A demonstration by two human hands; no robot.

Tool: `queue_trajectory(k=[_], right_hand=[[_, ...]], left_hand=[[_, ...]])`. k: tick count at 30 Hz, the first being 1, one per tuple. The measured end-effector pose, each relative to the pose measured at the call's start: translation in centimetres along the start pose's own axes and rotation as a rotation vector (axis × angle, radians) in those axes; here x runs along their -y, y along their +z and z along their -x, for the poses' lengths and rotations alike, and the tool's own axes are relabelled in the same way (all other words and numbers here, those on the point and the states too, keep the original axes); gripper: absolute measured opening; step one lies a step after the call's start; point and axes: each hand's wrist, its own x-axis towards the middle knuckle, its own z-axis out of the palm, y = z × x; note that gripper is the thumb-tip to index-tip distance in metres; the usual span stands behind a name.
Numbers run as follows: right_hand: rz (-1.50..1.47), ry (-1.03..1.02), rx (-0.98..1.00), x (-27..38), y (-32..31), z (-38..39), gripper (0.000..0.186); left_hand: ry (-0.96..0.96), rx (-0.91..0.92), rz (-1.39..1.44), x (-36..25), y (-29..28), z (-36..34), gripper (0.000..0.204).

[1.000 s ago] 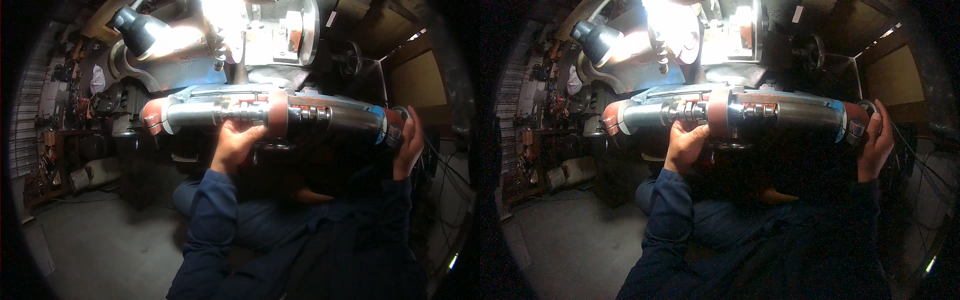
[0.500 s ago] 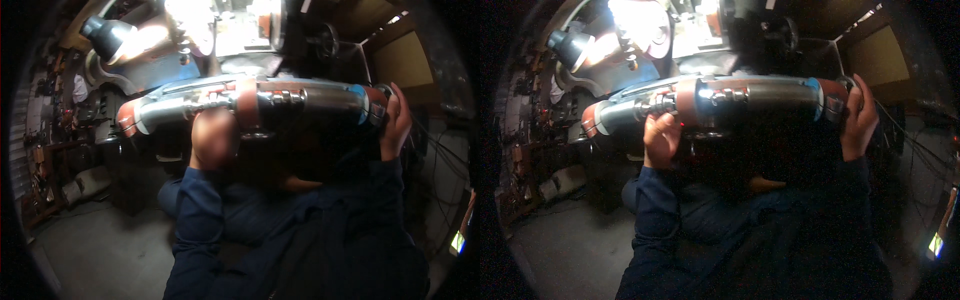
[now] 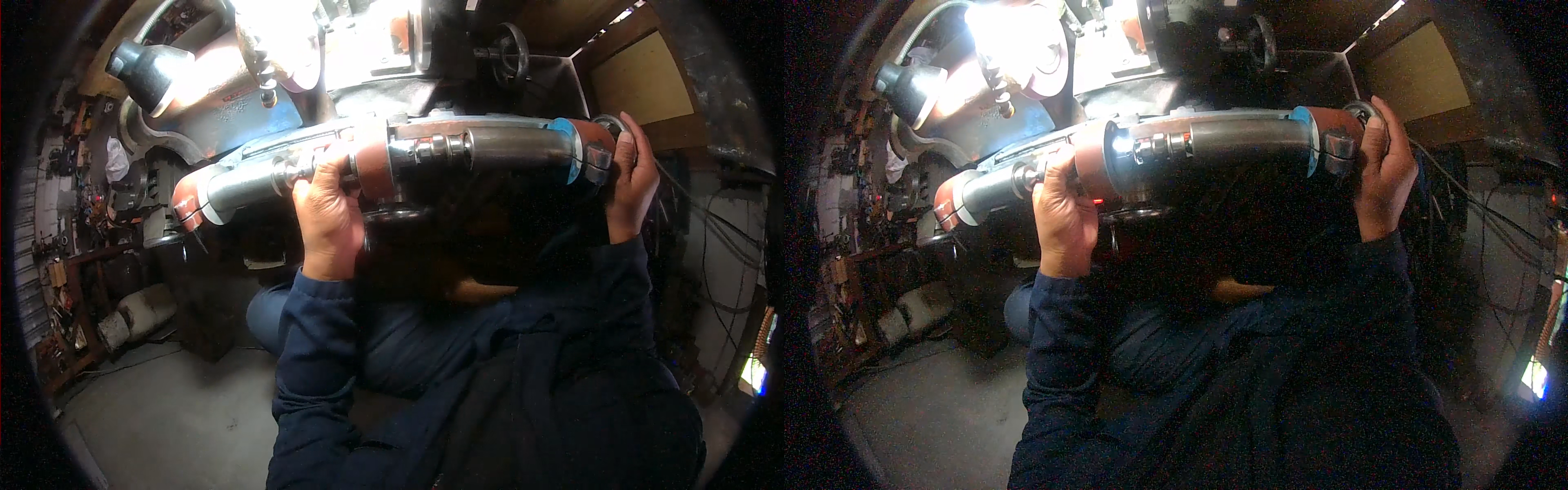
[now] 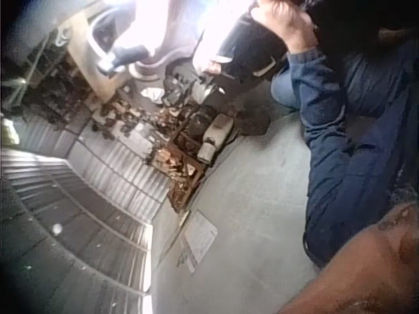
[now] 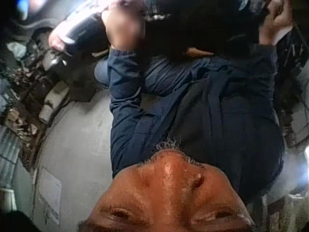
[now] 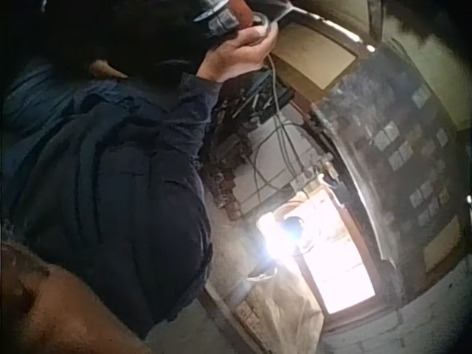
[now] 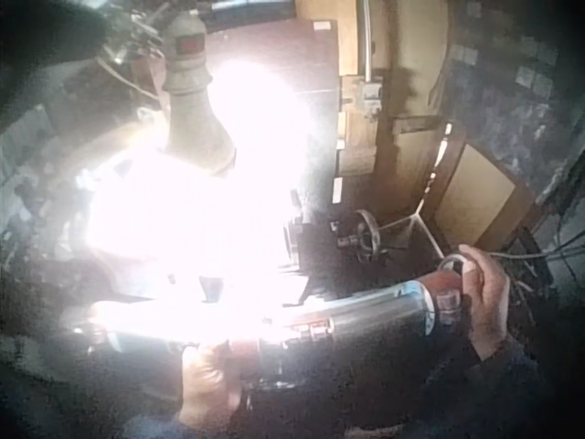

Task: Repairing and maintaining a motorcycle shock absorber at a workbench.

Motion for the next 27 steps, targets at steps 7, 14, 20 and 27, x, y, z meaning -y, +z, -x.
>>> queue_trajectory(k=[7, 14, 20, 27], right_hand=[[0.025, -0.024, -0.035, -0.02, 0.08, 0.06, 0.043], [0.024, -0.059, -0.045, 0.15, 0.16, 0.15, 0.041], [0.036, -0.050, -0.041, 0.09, 0.08, 0.25, 0.041], [0.033, -0.063, -0.063, 0.11, 0.18, 0.42, 0.040]], left_hand=[[0.026, -0.001, 0.020, 0.09, -0.06, -0.07, 0.023], [0.017, -0.006, 0.003, -0.26, 0.36, 0.00, 0.015], [0.022, -0.019, -0.003, -0.04, 0.28, -0.13, 0.016], [0.043, -0.042, 0.005, 0.22, 0.03, -0.25, 0.017]])
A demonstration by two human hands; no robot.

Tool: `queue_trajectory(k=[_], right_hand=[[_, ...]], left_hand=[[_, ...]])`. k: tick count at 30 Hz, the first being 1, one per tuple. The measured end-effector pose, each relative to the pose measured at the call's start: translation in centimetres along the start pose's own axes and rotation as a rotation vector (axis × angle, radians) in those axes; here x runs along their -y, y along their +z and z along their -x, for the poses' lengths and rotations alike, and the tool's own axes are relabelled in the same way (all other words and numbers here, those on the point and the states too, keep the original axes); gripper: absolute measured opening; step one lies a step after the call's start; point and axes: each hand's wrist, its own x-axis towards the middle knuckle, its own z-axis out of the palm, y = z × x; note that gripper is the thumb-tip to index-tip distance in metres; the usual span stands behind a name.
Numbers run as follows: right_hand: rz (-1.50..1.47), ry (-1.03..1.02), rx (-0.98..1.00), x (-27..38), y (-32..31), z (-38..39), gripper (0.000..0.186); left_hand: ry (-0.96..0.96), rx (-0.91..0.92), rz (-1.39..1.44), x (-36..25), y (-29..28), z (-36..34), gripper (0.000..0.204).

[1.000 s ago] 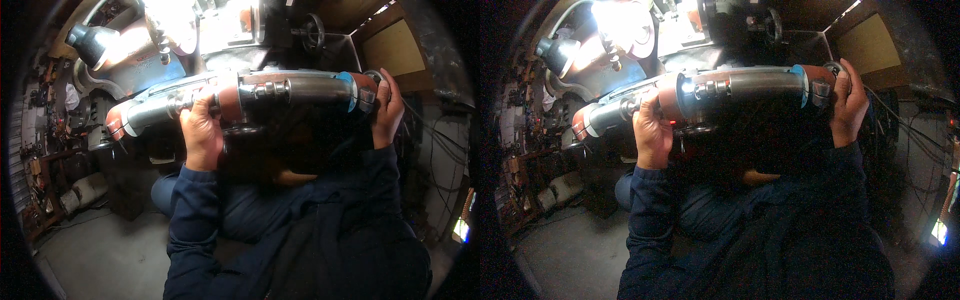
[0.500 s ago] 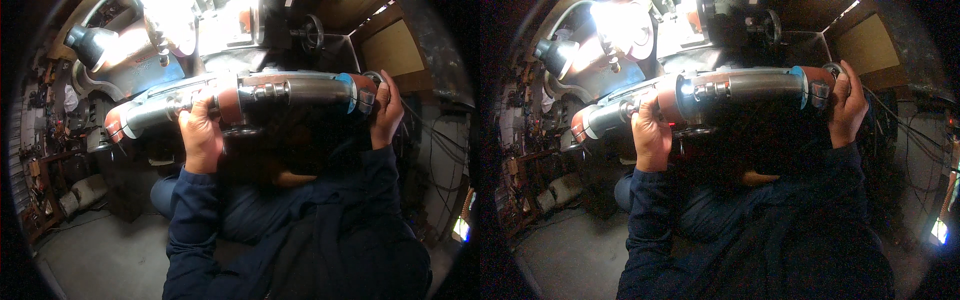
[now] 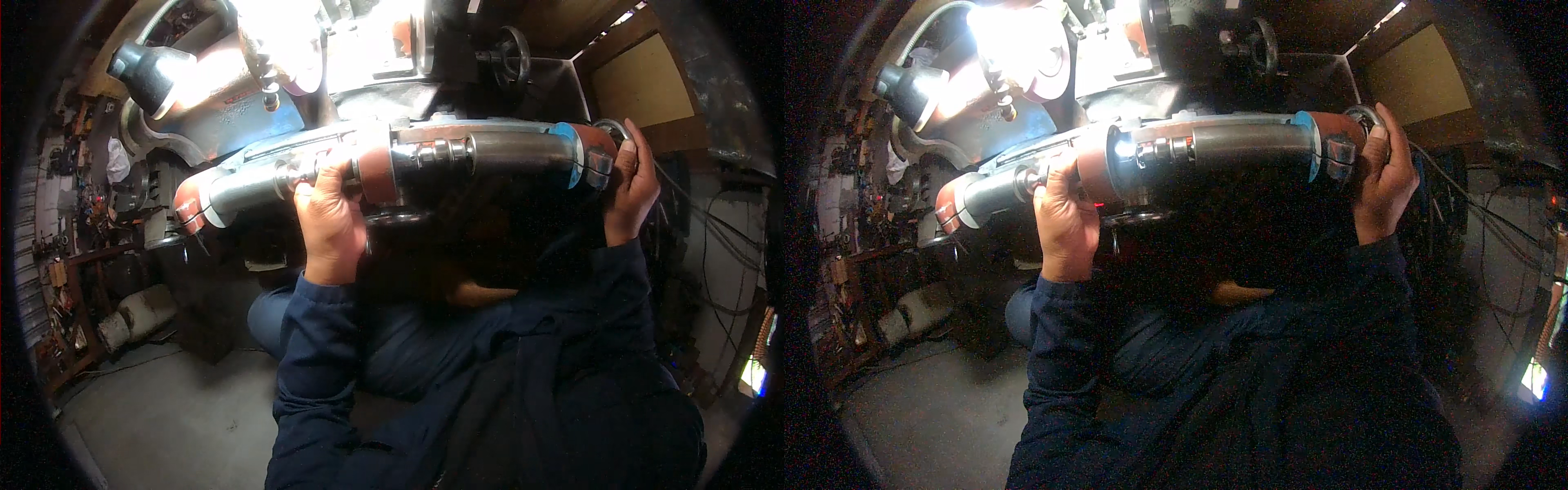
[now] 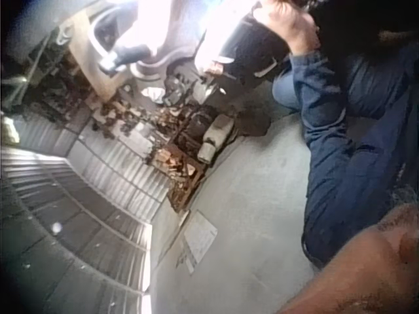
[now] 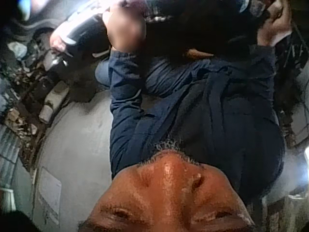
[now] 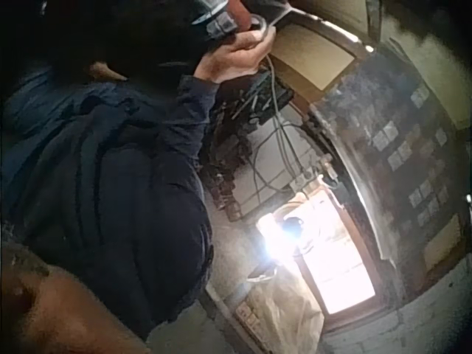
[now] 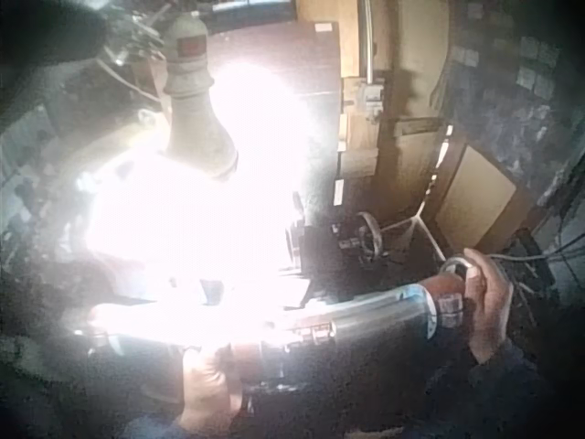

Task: Repairing and maintaining a motorcycle shock absorber at a workbench.

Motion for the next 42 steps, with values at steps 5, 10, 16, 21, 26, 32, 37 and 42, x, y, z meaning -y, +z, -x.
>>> queue_trajectory(k=[5, 10, 16, 21, 26, 32, 37, 42], right_hand=[[-0.002, 0.006, 0.005, -0.1, 0.1, 0.1, 0.040], [-0.016, -0.028, -0.031, -0.5, 0.2, 0.1, 0.038], [-0.031, -0.009, -0.032, -0.4, 0.2, 0.4, 0.041], [-0.045, -0.014, -0.048, -0.6, 0.3, 0.5, 0.042], [-0.043, -0.004, -0.058, -0.5, 0.2, 0.5, 0.041], [-0.052, -0.032, -0.058, -0.4, 0.4, 0.4, 0.041], [-0.057, -0.022, -0.020, -0.6, 0.1, 0.2, 0.040], [-0.050, 0.009, 0.002, -0.2, 0.1, 0.0, 0.040]], left_hand=[[-0.008, -0.012, 0.000, -0.2, 0.3, 0.2, 0.018], [-0.001, 0.013, -0.003, -0.4, 0.6, 0.2, 0.019], [0.002, 0.048, 0.022, -0.3, 0.3, 0.2, 0.018], [0.001, 0.025, 0.002, -0.2, 0.3, 0.2, 0.018], [0.020, 0.071, 0.004, -0.3, 0.3, 0.2, 0.019], [0.006, 0.066, -0.006, -0.4, 0.0, 0.1, 0.019], [-0.052, 0.309, 0.009, -0.4, -2.3, 0.2, 0.039], [-0.029, 0.341, -0.008, 0.1, -3.6, 0.0, 0.059]])
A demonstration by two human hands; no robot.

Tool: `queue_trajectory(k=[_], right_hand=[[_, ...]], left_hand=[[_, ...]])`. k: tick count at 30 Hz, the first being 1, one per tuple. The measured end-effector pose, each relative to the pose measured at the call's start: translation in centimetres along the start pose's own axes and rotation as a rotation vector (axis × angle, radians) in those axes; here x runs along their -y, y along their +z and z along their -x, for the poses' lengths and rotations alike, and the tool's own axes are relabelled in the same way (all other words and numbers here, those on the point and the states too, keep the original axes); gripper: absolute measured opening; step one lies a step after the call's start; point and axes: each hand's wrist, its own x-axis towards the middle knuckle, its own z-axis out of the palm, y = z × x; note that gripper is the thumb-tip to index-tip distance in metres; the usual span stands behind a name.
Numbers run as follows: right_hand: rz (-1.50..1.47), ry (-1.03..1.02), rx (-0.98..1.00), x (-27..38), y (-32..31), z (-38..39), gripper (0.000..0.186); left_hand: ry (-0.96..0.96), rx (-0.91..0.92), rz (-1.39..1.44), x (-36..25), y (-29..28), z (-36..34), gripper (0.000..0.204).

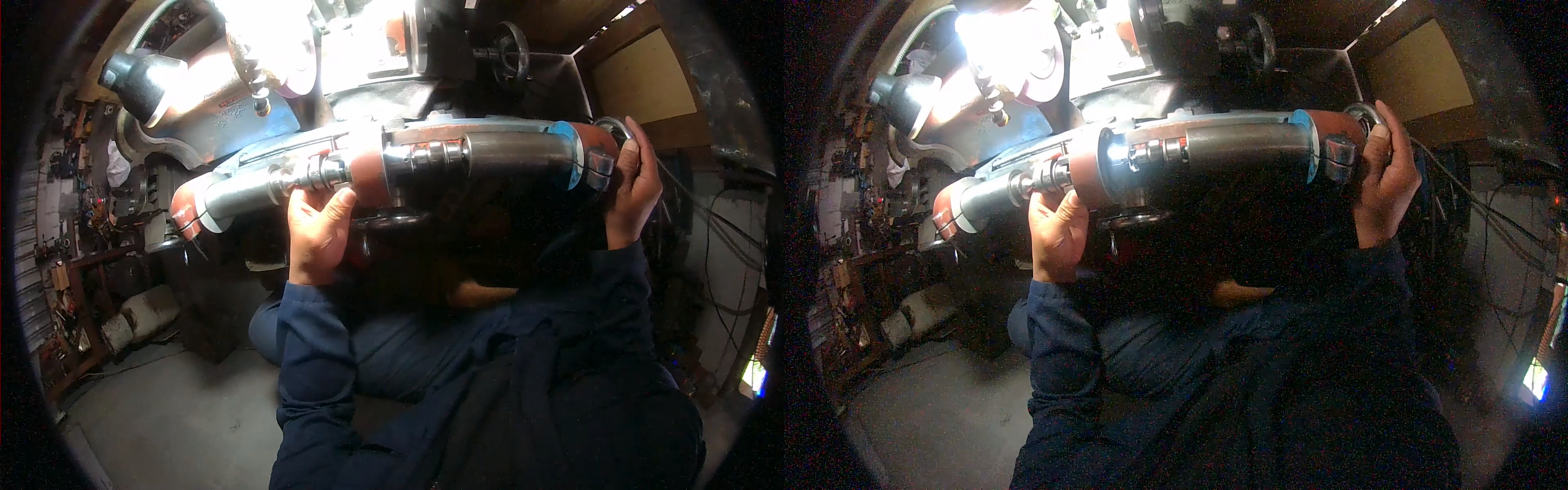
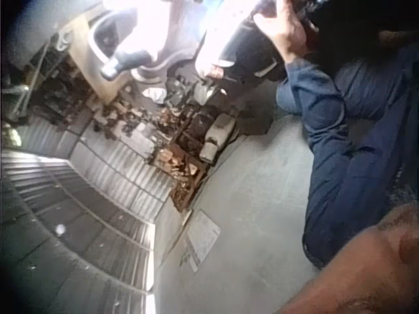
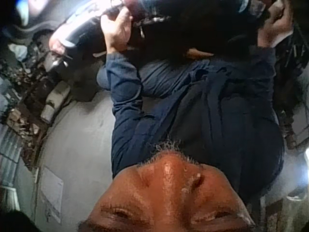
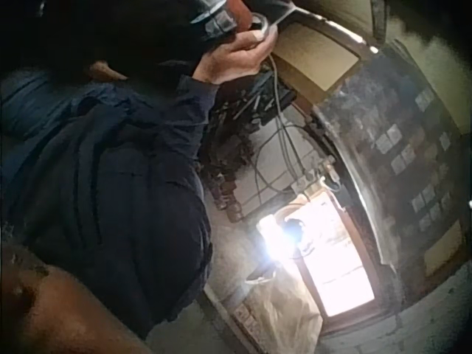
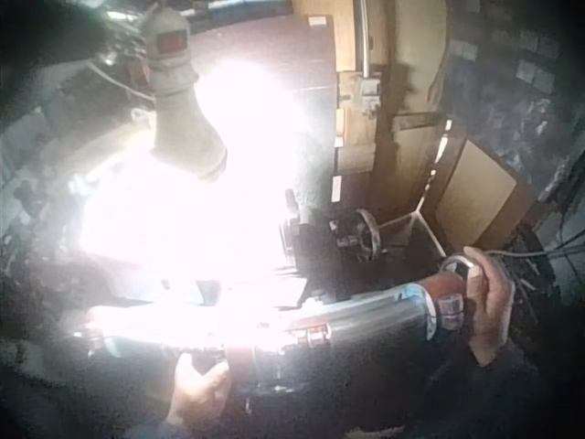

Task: Repairing and maintaining a motorcycle shock absorber at a workbench.

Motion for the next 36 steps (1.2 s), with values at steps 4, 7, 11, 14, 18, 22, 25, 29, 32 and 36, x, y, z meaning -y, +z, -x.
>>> queue_trajectory(k=[4, 7, 11, 14, 18, 22, 25, 29, 32, 36], right_hand=[[-0.005, -0.003, 0.020, 0.0, -0.2, -0.2, 0.039], [0.032, -0.006, 0.029, 0.2, -0.3, -0.3, 0.039], [0.031, 0.019, 0.040, 0.3, -0.4, -0.4, 0.038], [0.027, 0.027, 0.076, 0.1, -0.5, -0.5, 0.038], [0.038, -0.002, 0.062, 0.1, -0.5, -0.6, 0.037], [0.053, 0.007, 0.086, 0.0, -0.5, -0.7, 0.037], [0.053, 0.027, 0.096, 0.0, -0.6, -0.7, 0.036], [0.045, 0.043, 0.105, -0.2, -0.6, -0.9, 0.036], [0.050, 0.034, 0.099, -0.3, -0.6, -0.8, 0.036], [0.065, 0.016, 0.081, -0.2, -0.5, -0.8, 0.036]], left_hand=[[-0.018, 0.025, -0.010, 0.1, -0.7, 0.0, 0.060], [-0.037, 0.039, 0.002, 0.3, -1.3, -0.1, 0.060], [-0.029, 0.073, -0.014, 0.3, -1.3, -0.2, 0.058], [0.009, 0.079, -0.040, 0.3, -1.1, -0.2, 0.059], [0.007, 0.077, -0.053, 0.4, -1.2, -0.2, 0.059], [0.002, 0.056, -0.064, 0.5, -1.4, -0.2, 0.059], [0.005, 0.053, -0.062, 0.4, -1.2, -0.1, 0.059], [0.014, 0.104, -0.046, 0.3, -0.9, -0.3, 0.058], [0.013, 0.096, -0.077, 0.4, -1.2, -0.3, 0.058], [0.021, 0.111, -0.071, 0.3, -1.0, -0.3, 0.058]])
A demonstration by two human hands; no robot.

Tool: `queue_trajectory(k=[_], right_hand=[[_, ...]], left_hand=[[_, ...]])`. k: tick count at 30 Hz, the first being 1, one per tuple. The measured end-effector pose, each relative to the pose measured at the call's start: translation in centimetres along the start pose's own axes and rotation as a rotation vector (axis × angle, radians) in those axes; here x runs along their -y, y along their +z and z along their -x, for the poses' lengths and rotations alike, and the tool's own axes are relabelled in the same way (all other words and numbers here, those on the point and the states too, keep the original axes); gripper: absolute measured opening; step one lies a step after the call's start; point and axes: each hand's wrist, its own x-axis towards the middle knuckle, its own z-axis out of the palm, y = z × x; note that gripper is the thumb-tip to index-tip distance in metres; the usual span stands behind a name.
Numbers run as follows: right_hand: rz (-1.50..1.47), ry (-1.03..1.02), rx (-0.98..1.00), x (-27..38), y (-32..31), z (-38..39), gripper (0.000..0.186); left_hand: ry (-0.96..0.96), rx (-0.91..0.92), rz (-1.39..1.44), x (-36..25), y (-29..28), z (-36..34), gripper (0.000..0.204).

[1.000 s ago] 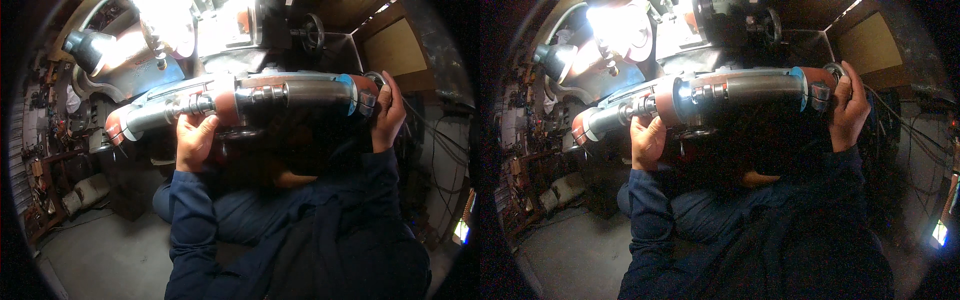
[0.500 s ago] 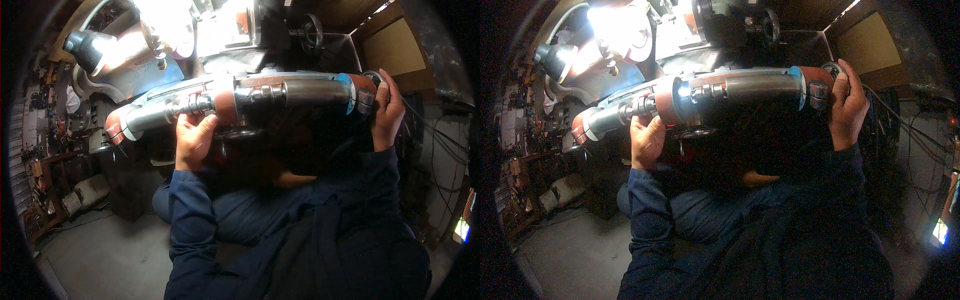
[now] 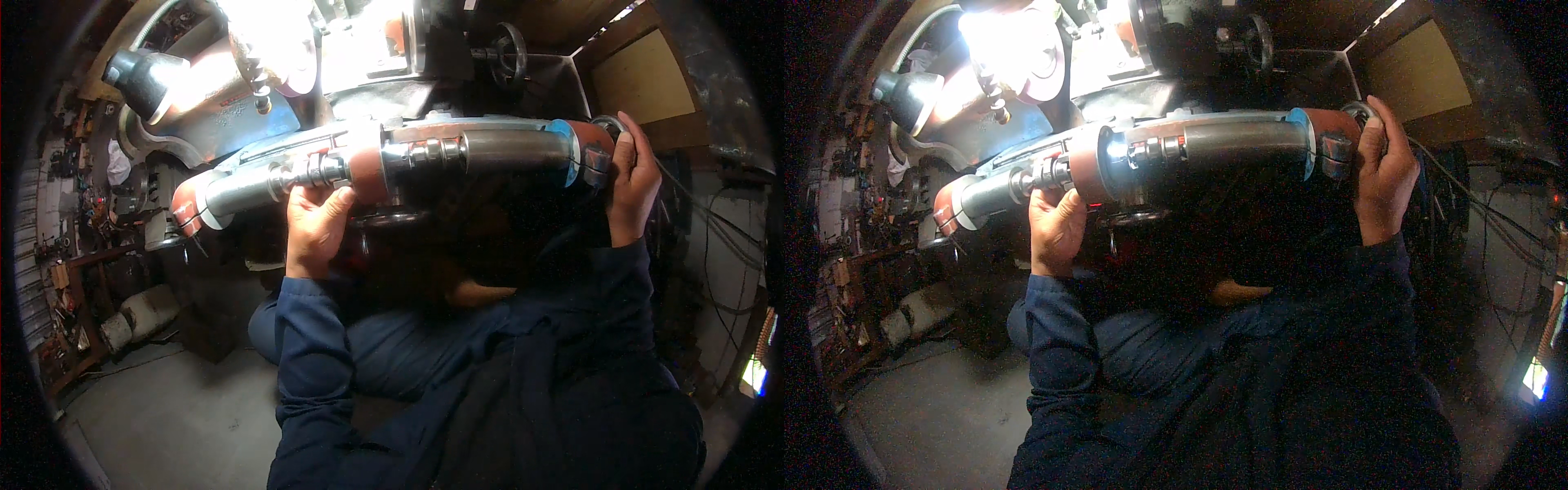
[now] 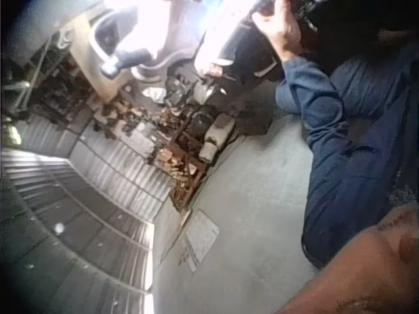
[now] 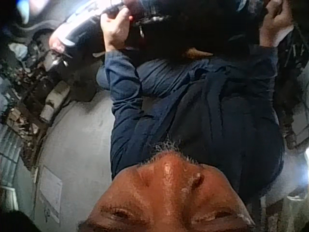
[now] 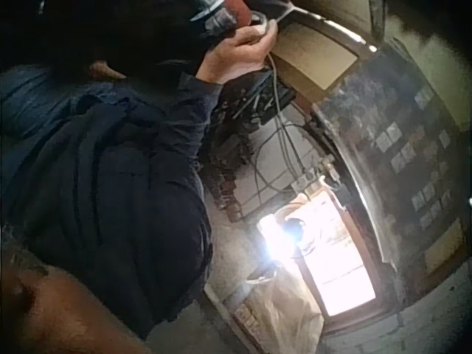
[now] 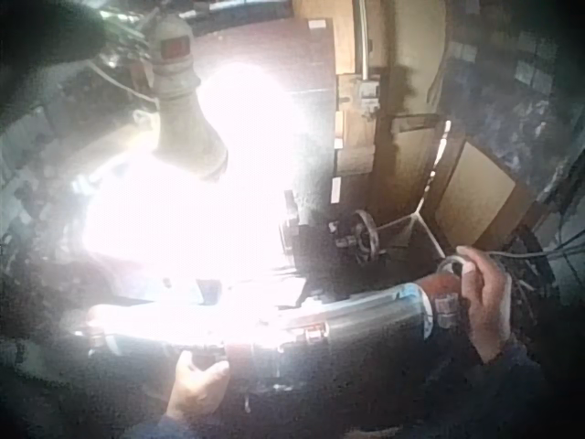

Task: Repairing and maintaining a motorcycle shock absorber at a workbench.

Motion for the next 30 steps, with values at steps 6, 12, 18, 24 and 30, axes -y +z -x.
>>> queue_trajectory(k=[6, 12, 18, 24, 30], right_hand=[[-0.027, 0.019, -0.002, 0.28, 0.24, 0.13, 0.037], [0.003, 0.031, 0.000, -0.02, -0.04, 0.10, 0.041], [0.042, 0.028, -0.005, 0.17, -0.01, 0.18, 0.040], [-0.001, 0.057, 0.002, 0.24, 0.25, 0.32, 0.040], [-0.012, 0.066, -0.014, 0.12, 0.25, 0.30, 0.040]], left_hand=[[0.000, -0.035, -0.021, -0.10, -0.09, 0.08, 0.057], [-0.028, -0.040, 0.000, 0.03, 0.07, 0.09, 0.055], [-0.034, -0.038, 0.045, -0.13, 0.45, -0.04, 0.056], [-0.014, -0.034, 0.049, -0.30, 0.18, 0.04, 0.056], [-0.095, -0.095, 0.043, -0.21, -0.13, 0.07, 0.058]])
